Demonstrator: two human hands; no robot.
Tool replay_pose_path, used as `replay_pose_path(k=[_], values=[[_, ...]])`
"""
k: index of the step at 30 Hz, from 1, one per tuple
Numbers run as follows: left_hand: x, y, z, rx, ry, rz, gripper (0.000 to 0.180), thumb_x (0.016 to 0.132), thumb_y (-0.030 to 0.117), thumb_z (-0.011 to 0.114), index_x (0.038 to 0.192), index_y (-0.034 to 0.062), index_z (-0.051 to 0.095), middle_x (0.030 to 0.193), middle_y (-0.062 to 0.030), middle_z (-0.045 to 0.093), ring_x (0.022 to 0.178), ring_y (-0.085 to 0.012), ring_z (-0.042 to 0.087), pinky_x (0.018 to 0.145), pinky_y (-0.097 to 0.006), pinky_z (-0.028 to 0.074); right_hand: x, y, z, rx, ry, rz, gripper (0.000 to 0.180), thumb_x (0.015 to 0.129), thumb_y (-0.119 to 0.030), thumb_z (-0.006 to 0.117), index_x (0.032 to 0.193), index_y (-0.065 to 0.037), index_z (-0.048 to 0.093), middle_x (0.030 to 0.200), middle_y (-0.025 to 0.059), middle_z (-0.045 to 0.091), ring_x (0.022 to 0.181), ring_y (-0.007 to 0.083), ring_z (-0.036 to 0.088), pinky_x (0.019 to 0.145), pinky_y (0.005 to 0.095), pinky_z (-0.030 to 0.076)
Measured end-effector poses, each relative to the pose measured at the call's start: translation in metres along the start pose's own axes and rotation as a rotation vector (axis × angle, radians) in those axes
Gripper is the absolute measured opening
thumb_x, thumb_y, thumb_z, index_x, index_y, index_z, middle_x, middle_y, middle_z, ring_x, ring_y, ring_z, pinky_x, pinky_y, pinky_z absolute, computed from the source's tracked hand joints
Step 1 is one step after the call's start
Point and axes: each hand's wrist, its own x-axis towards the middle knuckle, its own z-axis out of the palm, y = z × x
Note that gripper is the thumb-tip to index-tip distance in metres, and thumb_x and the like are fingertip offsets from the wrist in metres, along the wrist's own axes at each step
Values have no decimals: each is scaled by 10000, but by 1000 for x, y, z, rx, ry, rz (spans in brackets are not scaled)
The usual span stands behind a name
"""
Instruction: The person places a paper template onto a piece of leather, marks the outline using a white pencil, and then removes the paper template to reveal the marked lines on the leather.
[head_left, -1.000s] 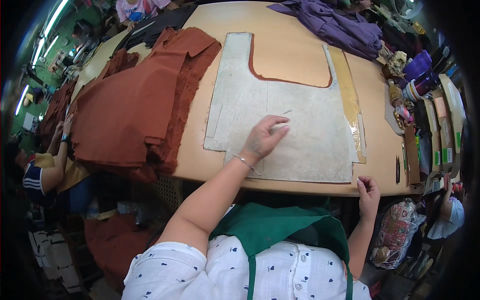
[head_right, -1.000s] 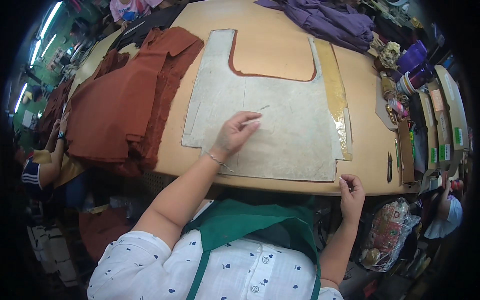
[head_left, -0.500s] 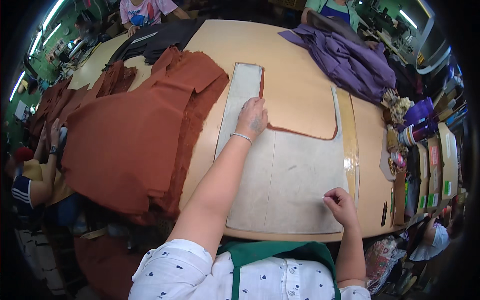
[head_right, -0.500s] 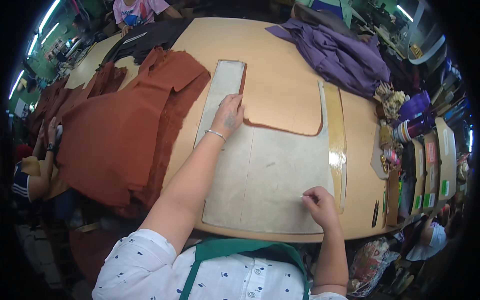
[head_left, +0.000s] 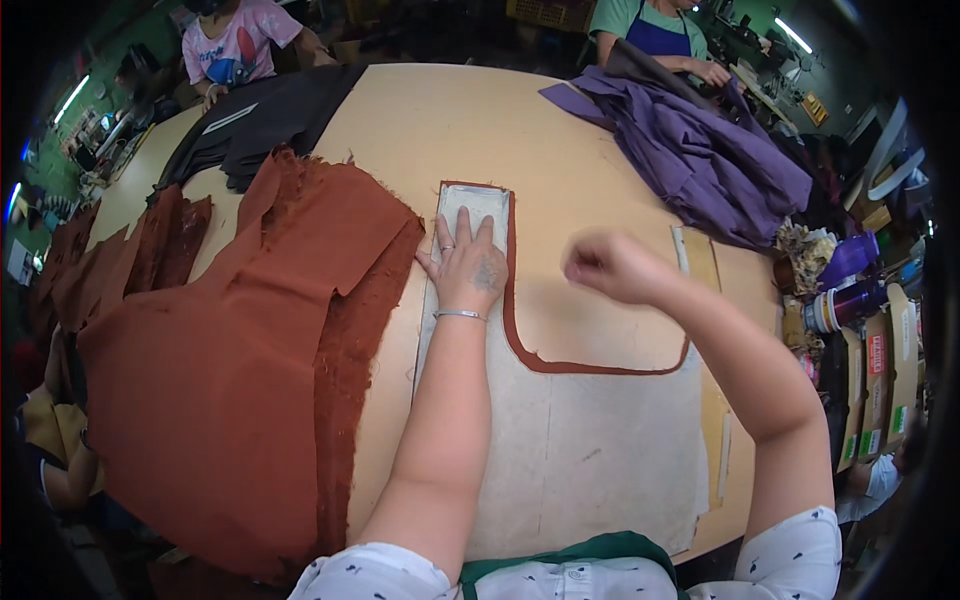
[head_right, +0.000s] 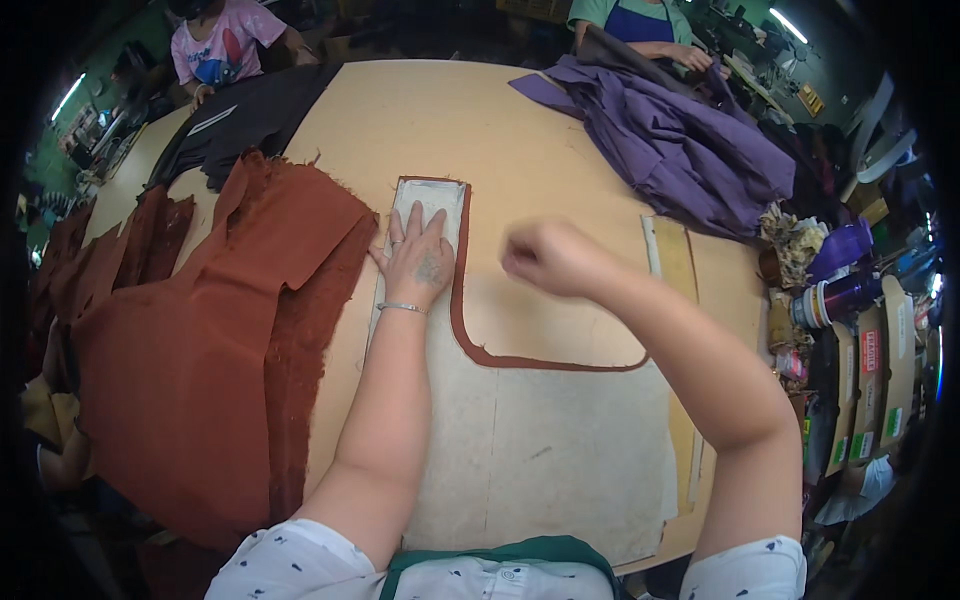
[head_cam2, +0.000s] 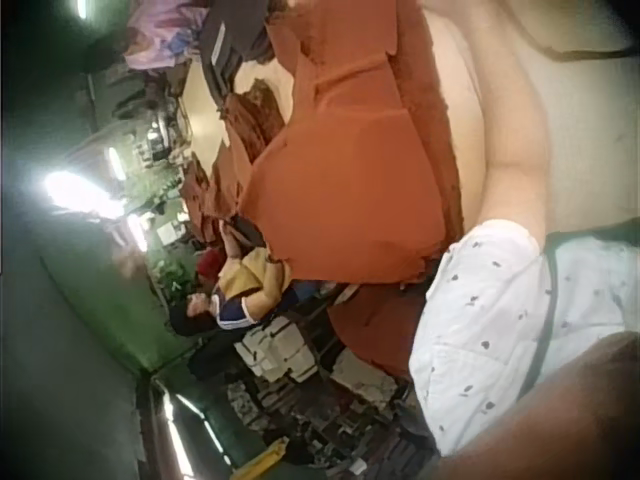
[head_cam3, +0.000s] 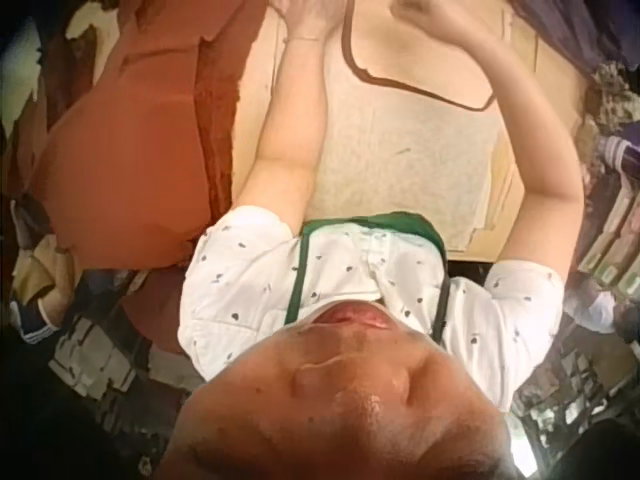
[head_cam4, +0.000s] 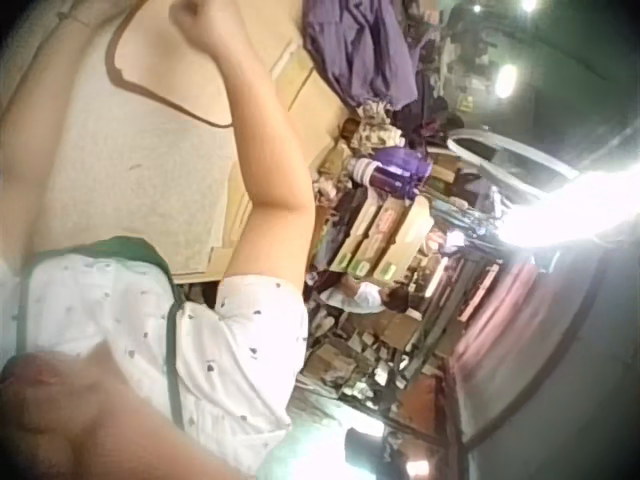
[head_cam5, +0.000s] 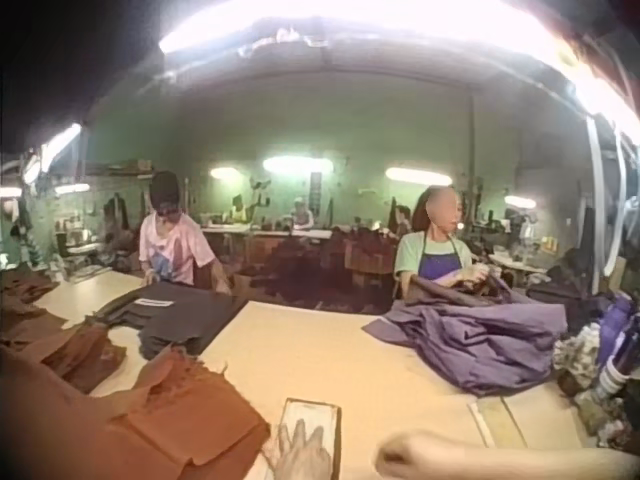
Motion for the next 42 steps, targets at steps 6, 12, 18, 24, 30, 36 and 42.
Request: replay_pose_path(k=[6, 12, 18, 24, 30, 36, 42], values=[[7, 10, -2, 1, -93, -38, 473, 829, 218, 413, 1301, 222, 423, 1447, -84, 236, 1357, -331, 104, 967, -706, 83, 167, 40, 32, 417, 400, 5, 100, 841, -96, 591, 884, -10, 618, 735, 25, 594, 707, 97, 527, 651, 256, 442], [5, 5, -5, 12, -89, -46, 456, 835, 220, 423, 1290, 204, 430, 1451, -89, 218, 1362, -324, 78, 978, -697, 84, 210, 48, 70, 336, 387, 26, 136, 801, -137, 611, 891, -46, 658, 814, 119, 651, 750, 214, 611, 713, 317, 474], [3, 3, 0, -10, -102, -60, 456, 833, 205, 417, 1288, 189, 434, 1460, -89, 198, 1366, -316, 65, 984, -691, 77, 211, 44, 80, 201, 383, 74, 137, 790, -133, 605, 899, -77, 666, 870, 128, 646, 802, 272, 613, 749, 341, 474], [2, 4, -4, 1, -114, -55, 463, 833, 209, 409, 1296, 197, 429, 1461, -87, 203, 1367, -313, 66, 986, -688, 69, 208, 42, 72, -150, 375, -43, 129, 771, -92, 585, 867, -89, 671, 928, 139, 602, 912, 291, 581, 798, 361, 471], [3, 4, -2, -30, -92, -44, 467, 842, 205, 396, 1308, 205, 420, 1452, -98, 225, 1364, -328, 75, 992, -680, 47, 181, 77, 52, -441, 424, -230, 76, 735, -73, 612, 792, -61, 661, 794, 131, 580, 841, 308, 549, 757, 371, 454], [3, 4, -3, -28, -79, -40, 459, 836, 183, 403, 1294, 188, 441, 1442, -115, 241, 1358, -350, 89, 988, -682, 31, 140, 80, 43, -356, 462, -38, 106, 757, -76, 587, 827, -64, 666, 882, 147, 594, 893, 306, 553, 811, 372, 461], [2, 4, 1, -14, -58, -23, 452, 836, 188, 412, 1285, 202, 456, 1434, -103, 258, 1355, -346, 110, 981, -691, 37, 138, 73, 66, -286, 611, 31, 120, 761, -74, 559, 803, -9, 651, 843, 186, 595, 867, 316, 559, 811, 389, 452]])
